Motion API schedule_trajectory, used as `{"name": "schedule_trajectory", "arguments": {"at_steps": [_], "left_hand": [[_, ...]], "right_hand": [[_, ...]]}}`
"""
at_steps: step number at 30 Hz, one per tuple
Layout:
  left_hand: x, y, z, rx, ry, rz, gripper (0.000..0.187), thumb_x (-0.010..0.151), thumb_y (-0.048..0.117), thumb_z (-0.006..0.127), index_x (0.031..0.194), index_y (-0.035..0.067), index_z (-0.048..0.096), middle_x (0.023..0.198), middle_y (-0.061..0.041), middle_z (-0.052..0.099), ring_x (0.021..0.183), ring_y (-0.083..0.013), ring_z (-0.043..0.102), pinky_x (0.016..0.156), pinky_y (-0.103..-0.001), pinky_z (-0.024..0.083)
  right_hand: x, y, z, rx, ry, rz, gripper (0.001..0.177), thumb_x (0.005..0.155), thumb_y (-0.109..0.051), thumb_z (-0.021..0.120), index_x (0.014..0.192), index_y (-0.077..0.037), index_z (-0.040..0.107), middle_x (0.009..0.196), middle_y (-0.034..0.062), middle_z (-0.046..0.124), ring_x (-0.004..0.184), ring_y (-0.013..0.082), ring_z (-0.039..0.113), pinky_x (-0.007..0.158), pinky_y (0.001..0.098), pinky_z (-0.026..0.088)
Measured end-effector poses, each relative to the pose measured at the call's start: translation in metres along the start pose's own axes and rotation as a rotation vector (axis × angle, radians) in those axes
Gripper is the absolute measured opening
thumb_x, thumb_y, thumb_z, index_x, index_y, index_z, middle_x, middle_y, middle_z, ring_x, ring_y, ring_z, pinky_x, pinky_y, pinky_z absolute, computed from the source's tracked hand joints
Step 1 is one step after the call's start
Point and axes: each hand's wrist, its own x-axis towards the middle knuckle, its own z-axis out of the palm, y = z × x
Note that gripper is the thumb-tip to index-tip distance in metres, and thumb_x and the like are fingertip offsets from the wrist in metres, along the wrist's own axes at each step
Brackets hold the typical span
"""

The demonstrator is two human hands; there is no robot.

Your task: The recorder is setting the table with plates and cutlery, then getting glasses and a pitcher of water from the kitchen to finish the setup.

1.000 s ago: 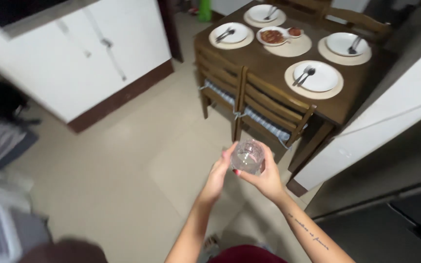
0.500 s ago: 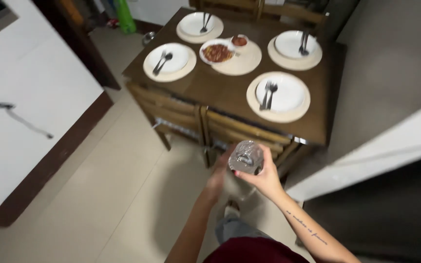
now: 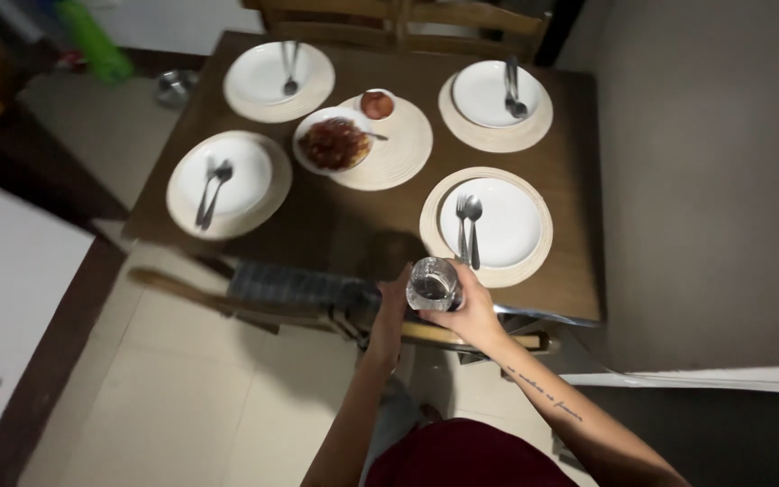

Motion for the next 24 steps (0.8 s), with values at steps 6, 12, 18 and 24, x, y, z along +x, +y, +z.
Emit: {"name": "schedule_trajectory", "arguments": {"at_steps": [6, 12, 18, 24], "left_hand": [[0.104, -0.027, -0.059, -0.092, -0.087, -0.041, 0.077, 0.106, 0.055, 0.019, 0.158, 0.0, 0.034, 0.165, -0.011, 0.036, 0.154, -0.0211, 0.027, 0.125, -0.037, 0.013], [0.191, -0.046, -0.112, -0.093, -0.06, -0.05, 0.078, 0.108, 0.057, 0.022, 0.155, -0.003, 0.038, 0.161, -0.014, 0.041, 0.152, -0.0204, 0.032, 0.127, -0.037, 0.019], [0.244, -0.061, -0.148, -0.125, -0.057, -0.15, 0.08, 0.106, 0.058, 0.021, 0.155, -0.003, 0.038, 0.16, -0.013, 0.043, 0.149, -0.0225, 0.037, 0.125, -0.039, 0.024], [0.247, -0.048, -0.151, -0.195, -0.138, -0.194, 0.077, 0.11, 0.055, 0.019, 0.154, -0.003, 0.042, 0.154, -0.017, 0.049, 0.144, -0.0286, 0.043, 0.122, -0.042, 0.029]], "right_hand": [[0.077, 0.051, 0.027, -0.063, 0.125, 0.015, 0.09, 0.063, -0.017, 0.096, 0.138, -0.002, 0.051, 0.126, 0.0164, 0.067, 0.12, 0.03, 0.066, 0.101, 0.0385, 0.052], [0.156, 0.092, 0.061, -0.071, 0.118, 0.217, 0.089, 0.063, -0.018, 0.095, 0.138, -0.003, 0.049, 0.123, 0.0154, 0.069, 0.119, 0.0293, 0.067, 0.099, 0.0369, 0.052], [0.2, 0.111, 0.09, 0.011, 0.17, 0.367, 0.07, 0.073, -0.015, 0.09, 0.134, -0.004, 0.057, 0.122, 0.017, 0.071, 0.117, 0.0309, 0.07, 0.097, 0.0382, 0.054], [0.198, 0.147, 0.116, -0.139, 0.23, 0.467, 0.073, 0.071, -0.018, 0.092, 0.133, -0.004, 0.055, 0.118, 0.0204, 0.07, 0.114, 0.0345, 0.068, 0.094, 0.0393, 0.054]]}}
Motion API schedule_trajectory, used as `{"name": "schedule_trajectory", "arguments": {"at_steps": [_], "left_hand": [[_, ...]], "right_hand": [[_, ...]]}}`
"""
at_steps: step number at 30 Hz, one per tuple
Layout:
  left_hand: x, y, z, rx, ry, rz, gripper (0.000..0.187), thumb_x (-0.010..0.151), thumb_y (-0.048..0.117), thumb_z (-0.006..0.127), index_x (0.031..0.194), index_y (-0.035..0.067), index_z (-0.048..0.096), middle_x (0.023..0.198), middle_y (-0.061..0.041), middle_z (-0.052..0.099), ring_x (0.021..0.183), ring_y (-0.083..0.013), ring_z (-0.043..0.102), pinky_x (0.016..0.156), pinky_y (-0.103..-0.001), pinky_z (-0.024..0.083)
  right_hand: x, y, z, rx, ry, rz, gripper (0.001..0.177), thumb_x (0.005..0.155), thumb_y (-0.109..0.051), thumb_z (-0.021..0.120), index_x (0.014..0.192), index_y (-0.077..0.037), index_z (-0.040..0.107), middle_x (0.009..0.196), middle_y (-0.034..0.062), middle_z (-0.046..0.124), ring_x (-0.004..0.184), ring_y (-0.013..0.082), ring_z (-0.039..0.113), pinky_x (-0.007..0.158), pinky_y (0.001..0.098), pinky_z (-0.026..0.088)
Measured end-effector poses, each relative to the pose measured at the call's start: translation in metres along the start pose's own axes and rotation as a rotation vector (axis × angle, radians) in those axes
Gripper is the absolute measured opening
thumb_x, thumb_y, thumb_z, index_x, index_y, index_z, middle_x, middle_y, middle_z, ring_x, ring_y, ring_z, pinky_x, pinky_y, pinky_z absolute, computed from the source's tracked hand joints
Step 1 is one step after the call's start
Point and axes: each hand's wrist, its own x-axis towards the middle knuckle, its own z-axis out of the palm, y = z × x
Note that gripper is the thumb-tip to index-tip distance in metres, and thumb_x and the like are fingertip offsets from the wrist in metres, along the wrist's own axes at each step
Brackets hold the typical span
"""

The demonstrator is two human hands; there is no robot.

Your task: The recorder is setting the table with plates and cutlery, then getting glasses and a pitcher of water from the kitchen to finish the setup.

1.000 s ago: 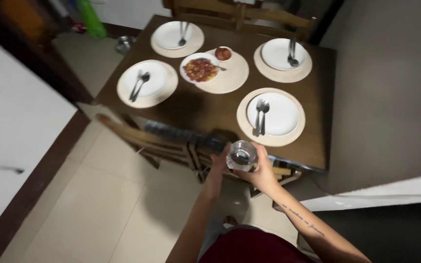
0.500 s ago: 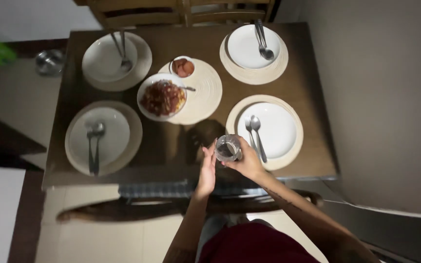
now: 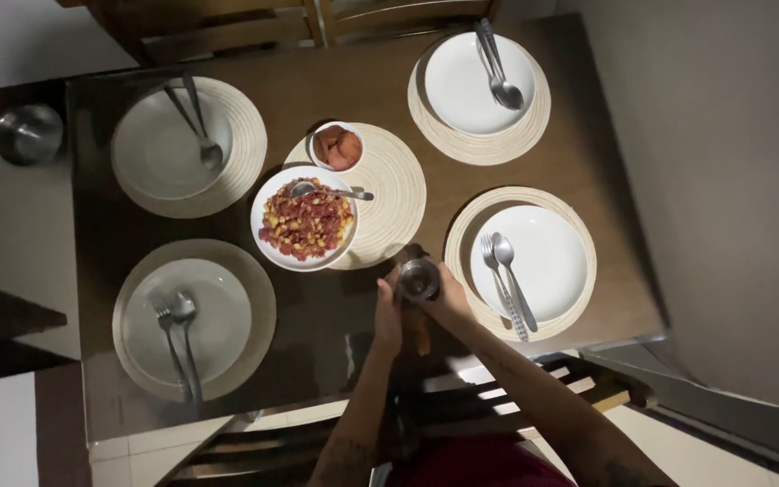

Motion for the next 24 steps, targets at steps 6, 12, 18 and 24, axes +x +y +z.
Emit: {"name": "schedule_trajectory", "arguments": {"at_steps": [6, 12, 18, 24], "left_hand": [[-0.001, 0.005, -0.002, 0.094, -0.02, -0.007, 0.075, 0.108, 0.056, 0.02, 0.156, 0.002, 0.037, 0.16, -0.009, 0.042, 0.15, -0.0199, 0.036, 0.126, -0.038, 0.022], [-0.001, -0.004, 0.0, 0.025, -0.099, -0.01, 0.076, 0.11, 0.054, 0.02, 0.157, -0.002, 0.038, 0.159, -0.016, 0.043, 0.148, -0.0259, 0.038, 0.122, -0.04, 0.025], [-0.014, 0.001, 0.01, 0.486, 0.075, 0.181, 0.07, 0.11, 0.05, 0.035, 0.155, -0.003, 0.042, 0.162, -0.012, 0.042, 0.15, -0.0224, 0.036, 0.124, -0.038, 0.023], [-0.026, 0.016, 0.098, 0.462, 0.015, 0.21, 0.073, 0.108, 0.049, 0.04, 0.164, 0.003, 0.039, 0.164, -0.013, 0.042, 0.101, -0.0257, 0.035, 0.096, -0.039, 0.034]], "right_hand": [[-0.005, -0.004, -0.002, 0.112, 0.019, -0.072, 0.079, 0.075, -0.017, 0.089, 0.14, -0.004, 0.048, 0.124, 0.0196, 0.069, 0.119, 0.0323, 0.069, 0.097, 0.0376, 0.055], [-0.009, 0.013, -0.009, 0.064, -0.044, -0.082, 0.095, 0.069, -0.009, 0.089, 0.148, -0.003, 0.038, 0.131, 0.0213, 0.065, 0.126, 0.0335, 0.062, 0.104, 0.0389, 0.051], [-0.039, -0.029, -0.043, 0.103, 0.043, -0.206, 0.097, 0.075, -0.003, 0.086, 0.154, 0.001, 0.029, 0.151, 0.0264, 0.045, 0.142, 0.039, 0.044, 0.115, 0.0431, 0.037], [-0.105, -0.019, -0.112, 0.224, 0.395, -0.164, 0.063, 0.094, -0.004, 0.066, 0.15, -0.003, 0.037, 0.143, 0.0199, 0.061, 0.139, 0.0312, 0.057, 0.111, 0.0402, 0.045]]}}
